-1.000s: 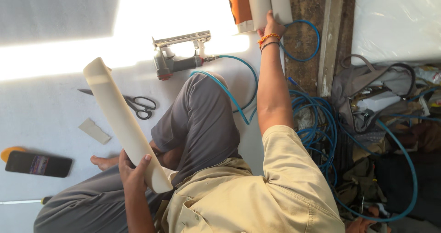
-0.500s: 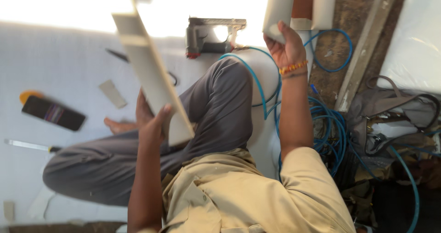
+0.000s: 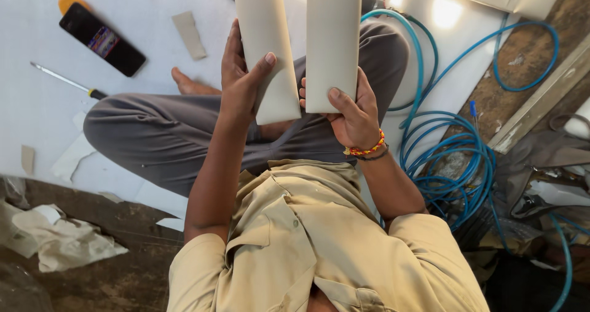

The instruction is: The person sits on the workshop floor and wraps a strip of white fabric around a long foam piece, staples the fabric in place with a pneumatic nail gun, trims excess fabric with scissors, and rolls the covered piece into a tight cylinder, pressing and smoothing it with their hands.

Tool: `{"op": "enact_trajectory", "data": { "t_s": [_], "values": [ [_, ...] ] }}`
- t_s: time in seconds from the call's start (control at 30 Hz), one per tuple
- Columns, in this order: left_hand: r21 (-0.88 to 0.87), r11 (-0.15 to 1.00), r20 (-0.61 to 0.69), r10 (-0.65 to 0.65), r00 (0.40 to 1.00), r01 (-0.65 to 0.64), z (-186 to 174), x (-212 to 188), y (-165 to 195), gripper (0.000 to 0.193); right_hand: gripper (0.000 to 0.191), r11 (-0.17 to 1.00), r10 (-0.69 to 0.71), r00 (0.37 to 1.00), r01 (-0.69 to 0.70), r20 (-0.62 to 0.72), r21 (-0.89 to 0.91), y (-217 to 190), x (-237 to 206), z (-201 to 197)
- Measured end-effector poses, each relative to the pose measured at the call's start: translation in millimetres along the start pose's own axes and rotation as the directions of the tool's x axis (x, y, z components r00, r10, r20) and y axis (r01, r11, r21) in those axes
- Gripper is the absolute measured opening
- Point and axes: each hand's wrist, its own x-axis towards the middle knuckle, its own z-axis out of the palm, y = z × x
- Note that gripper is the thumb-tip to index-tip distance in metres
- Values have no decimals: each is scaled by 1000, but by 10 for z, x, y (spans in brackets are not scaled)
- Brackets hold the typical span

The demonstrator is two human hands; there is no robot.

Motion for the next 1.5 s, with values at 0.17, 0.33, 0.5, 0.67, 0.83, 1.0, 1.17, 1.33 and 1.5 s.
{"op": "enact_trajectory", "data": {
  "t_s": [0.17,0.33,0.5,0.67,0.83,1.0,1.17,1.33,1.5],
  "values": [
    [33,997,-10,75,997,-74,-153,-123,-1,98,47,997,83,996,-83,18,5,142,-14,87],
    [30,996,-12,88,996,-88,-260,-186,-55,98,57,993,114,993,-114,-29,-19,274,-59,86],
    [77,992,-3,99,995,-98,-361,-244,-173,100,59,988,129,991,-132,-45,-75,403,-90,-3],
    [124,978,19,168,986,-169,-411,-334,-264,100,60,979,161,985,-167,-60,-116,500,-133,-108],
    [219,960,7,178,984,-176,-421,-473,-293,104,62,980,182,983,-182,-8,-78,582,-206,-242],
    [221,950,32,218,975,-220,-413,-591,-354,106,68,983,175,984,-173,32,-56,670,-287,-366],
    [308,909,29,288,957,-282,-392,-714,-374,106,71,983,175,982,-170,68,-76,745,-347,-472],
    [271,932,-11,253,967,-241,-356,-792,-364,106,72,974,227,970,-224,91,-38,837,-389,-597],
    [239,950,-26,215,976,-203,-381,-841,-391,106,75,963,269,956,-270,115,-7,870,-396,-677]
  ]
}}
